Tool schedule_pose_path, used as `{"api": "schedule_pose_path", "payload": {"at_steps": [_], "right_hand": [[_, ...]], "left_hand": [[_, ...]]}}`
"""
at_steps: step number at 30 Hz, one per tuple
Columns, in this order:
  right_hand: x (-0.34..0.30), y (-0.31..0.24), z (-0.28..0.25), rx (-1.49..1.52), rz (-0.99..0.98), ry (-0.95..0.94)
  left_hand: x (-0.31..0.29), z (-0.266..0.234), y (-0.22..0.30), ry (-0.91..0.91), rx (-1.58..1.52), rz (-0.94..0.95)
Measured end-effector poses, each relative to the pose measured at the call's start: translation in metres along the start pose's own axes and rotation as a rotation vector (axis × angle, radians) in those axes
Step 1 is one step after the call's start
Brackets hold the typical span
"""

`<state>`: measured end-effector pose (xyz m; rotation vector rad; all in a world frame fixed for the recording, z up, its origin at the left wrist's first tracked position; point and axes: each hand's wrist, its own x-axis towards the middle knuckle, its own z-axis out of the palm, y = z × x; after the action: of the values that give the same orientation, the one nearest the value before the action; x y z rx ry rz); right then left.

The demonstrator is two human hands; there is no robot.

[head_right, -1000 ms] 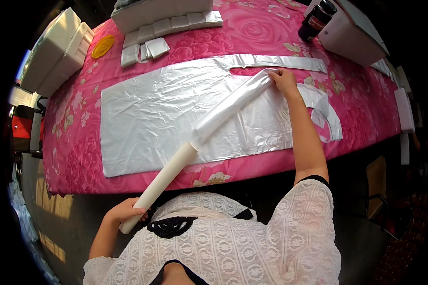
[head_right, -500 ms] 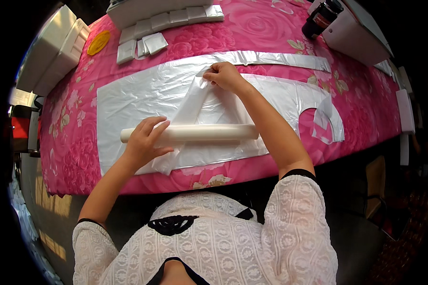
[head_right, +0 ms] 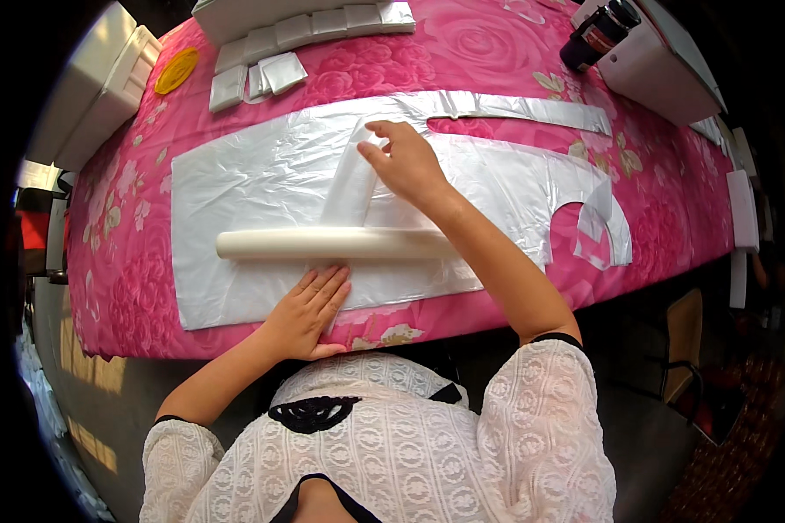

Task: The person wraps small rectangular items in clear plastic film on a pink floral tablecloth. They place an item on the film, fold the film over it, and use a white cylindrical rolling pin to smooth and seal the package. The wrapped items are stacked on the table.

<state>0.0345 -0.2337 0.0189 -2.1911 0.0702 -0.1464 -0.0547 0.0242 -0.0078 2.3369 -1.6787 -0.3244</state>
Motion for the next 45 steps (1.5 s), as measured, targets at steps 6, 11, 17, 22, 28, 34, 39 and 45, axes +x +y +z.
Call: {"api": "schedule_pose_path", "payload": {"at_steps": [6,11,17,22,28,34,39,45], "right_hand": [[-0.117,-0.018,0.027,-0.436,-0.401,-0.116],[-0.095,0.025,-0.024,-0.558,-0.295,0.114],[-0.079,0.049,-0.082,-0.550,0.017,0.214],[-0.122,0.011,-0.046,-0.361,-0.311,-0.214],[-0.096,0.003,-0.003,-0.454,-0.543,-0.228],[0.002,0.011,0.025,-0.452,-0.583,-0.112],[0.030,0.010,0.034,-0.481,-0.621,0.084],[-0.057,0.004,0.014,-0.379,-0.687,-0.496]], "left_hand": [[0.007,0.016,0.035,0.007,-0.005,-0.118],[0.004,0.015,0.039,0.011,0.047,-0.097],[0.004,-0.014,-0.005,-0.067,-0.163,0.166],[0.003,0.016,0.024,-0.026,0.026,0.121],[0.008,0.043,0.053,0.112,0.232,-0.004],[0.006,0.042,0.053,0.092,0.253,0.015],[-0.001,0.039,0.048,0.135,0.151,0.119],[-0.014,0.039,0.038,0.257,-0.124,0.173]]}}
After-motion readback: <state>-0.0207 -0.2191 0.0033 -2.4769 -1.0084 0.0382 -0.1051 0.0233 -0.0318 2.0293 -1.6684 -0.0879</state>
